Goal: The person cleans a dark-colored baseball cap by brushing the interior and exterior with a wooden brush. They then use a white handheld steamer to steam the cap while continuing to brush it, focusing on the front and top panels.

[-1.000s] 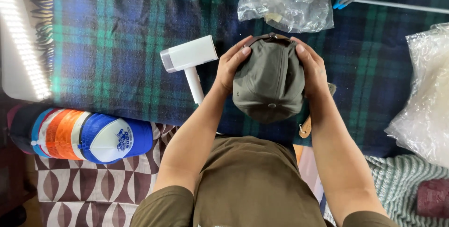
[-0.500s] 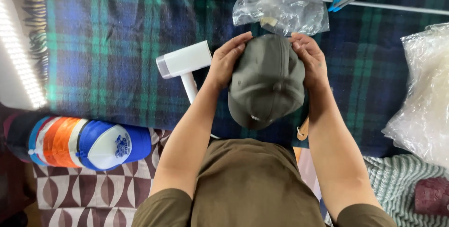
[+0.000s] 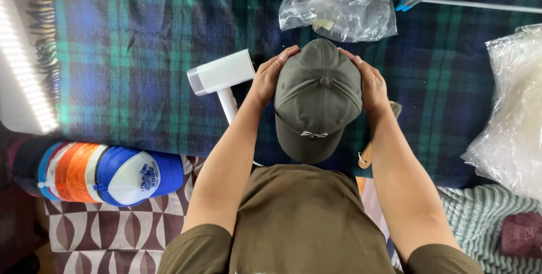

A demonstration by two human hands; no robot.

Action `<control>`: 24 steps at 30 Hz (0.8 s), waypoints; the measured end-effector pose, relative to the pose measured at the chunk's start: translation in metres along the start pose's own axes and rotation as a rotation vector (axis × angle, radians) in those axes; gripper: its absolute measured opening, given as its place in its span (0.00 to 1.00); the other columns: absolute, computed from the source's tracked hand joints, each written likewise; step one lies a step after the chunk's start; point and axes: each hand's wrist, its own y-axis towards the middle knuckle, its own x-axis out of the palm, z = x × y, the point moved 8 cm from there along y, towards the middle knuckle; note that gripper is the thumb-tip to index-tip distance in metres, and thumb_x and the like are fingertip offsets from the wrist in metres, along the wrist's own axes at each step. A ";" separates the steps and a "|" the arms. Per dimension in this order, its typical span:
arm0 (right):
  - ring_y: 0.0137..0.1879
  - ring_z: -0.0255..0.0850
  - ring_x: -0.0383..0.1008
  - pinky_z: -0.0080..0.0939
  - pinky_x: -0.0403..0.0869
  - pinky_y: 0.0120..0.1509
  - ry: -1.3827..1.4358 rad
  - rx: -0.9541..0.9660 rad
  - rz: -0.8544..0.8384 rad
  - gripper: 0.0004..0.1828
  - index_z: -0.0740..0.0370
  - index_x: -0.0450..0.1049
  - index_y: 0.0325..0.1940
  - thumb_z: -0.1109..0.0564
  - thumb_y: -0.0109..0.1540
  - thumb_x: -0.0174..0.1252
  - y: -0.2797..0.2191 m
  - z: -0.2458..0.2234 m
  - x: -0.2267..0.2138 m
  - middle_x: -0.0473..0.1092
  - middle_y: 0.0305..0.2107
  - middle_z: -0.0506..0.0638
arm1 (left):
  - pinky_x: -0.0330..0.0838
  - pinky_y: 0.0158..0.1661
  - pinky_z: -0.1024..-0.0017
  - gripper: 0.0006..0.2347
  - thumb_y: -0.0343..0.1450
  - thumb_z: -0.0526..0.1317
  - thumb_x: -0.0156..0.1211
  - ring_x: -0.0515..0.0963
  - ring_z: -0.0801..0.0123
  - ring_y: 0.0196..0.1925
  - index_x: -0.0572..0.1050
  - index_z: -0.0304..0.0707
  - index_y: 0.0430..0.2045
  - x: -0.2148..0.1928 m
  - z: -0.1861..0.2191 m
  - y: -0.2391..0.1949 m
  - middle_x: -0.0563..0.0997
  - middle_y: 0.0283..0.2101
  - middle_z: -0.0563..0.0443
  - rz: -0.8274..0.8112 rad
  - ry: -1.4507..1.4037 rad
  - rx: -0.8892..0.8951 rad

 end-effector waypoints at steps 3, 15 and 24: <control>0.68 0.55 0.68 0.56 0.62 0.76 -0.029 -0.076 0.185 0.22 0.61 0.79 0.58 0.49 0.75 0.42 -0.004 0.017 -0.017 0.73 0.54 0.63 | 0.65 0.67 0.55 0.17 0.80 0.50 0.52 0.75 0.51 0.65 0.80 0.40 0.54 -0.017 -0.019 -0.010 0.79 0.58 0.38 0.175 0.090 0.018; 0.40 0.38 0.77 0.38 0.78 0.39 0.683 0.370 0.361 0.17 0.56 0.71 0.60 0.63 0.67 0.58 -0.162 0.166 0.037 0.73 0.40 0.46 | 0.80 0.44 0.66 0.09 0.75 0.38 0.63 0.82 0.68 0.38 0.80 0.37 0.48 -0.007 -0.134 -0.157 0.83 0.36 0.50 0.329 -0.276 -0.350; 0.35 0.41 0.81 0.45 0.83 0.41 0.875 0.371 0.358 0.13 0.53 0.74 0.52 0.66 0.66 0.61 -0.153 0.234 0.042 0.74 0.32 0.45 | 0.77 0.45 0.71 0.06 0.75 0.36 0.62 0.78 0.74 0.36 0.81 0.36 0.42 -0.012 -0.143 -0.147 0.79 0.31 0.56 0.341 -0.301 -0.237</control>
